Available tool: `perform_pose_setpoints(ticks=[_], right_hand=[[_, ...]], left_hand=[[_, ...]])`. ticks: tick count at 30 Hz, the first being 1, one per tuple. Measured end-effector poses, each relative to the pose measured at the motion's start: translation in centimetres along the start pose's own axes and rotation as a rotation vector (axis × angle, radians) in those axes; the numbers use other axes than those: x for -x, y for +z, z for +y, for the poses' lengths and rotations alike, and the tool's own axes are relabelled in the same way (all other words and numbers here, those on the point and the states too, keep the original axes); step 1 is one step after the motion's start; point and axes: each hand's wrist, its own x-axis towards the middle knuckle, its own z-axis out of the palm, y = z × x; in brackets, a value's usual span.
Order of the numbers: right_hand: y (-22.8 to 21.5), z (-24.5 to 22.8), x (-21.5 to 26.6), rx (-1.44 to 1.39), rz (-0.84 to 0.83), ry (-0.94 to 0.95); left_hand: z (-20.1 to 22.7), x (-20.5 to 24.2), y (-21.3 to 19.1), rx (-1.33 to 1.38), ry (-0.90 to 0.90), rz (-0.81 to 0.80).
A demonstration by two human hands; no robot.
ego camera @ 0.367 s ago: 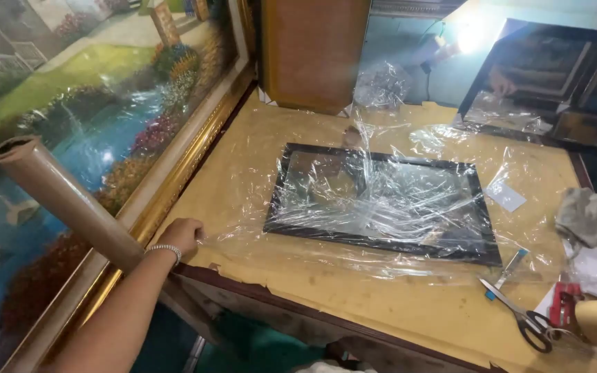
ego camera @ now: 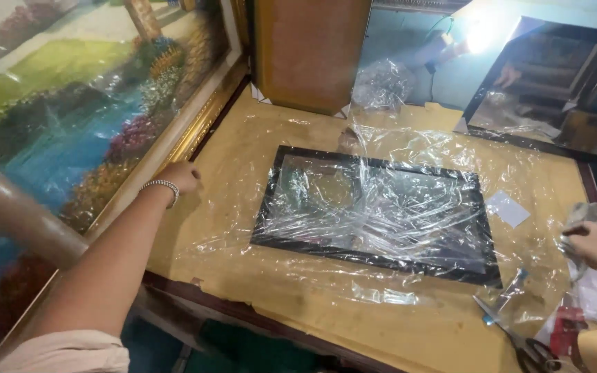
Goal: Wrapping a framed mirror in protective plastic wrap and cutting it to size.
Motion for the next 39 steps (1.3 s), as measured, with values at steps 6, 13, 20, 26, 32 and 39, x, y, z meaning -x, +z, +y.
perform_pose_setpoints(ticks=[6,13,20,26,32,39], right_hand=[[-4.3,-11.2,0.7,0.028,-0.083,0.114],[-0.4,-12.5,-7.9,0.063,-0.042,0.165],[1.0,-12.7,-13.7,-0.092,0.055,0.236],[1.4,-12.2,-17.1,-0.040,0.167,0.307],[0.7,-12.2,-19.3,-0.324,0.126,0.446],[3.6,-5.7,-23.2,-0.608,0.384,0.428]], left_hand=[[4.4,-10.6,-0.3,0.412,0.008,0.298],[9.6,-21.3,0.0,0.333,-0.007,0.420],[11.2,-29.1,-0.1,0.185,-0.163,0.324],[10.1,-33.9,0.7,0.107,-0.210,0.214],[6.7,-37.7,1.1,0.117,-0.166,0.186],[-2.8,-47.4,4.4,0.790,-0.124,0.439]])
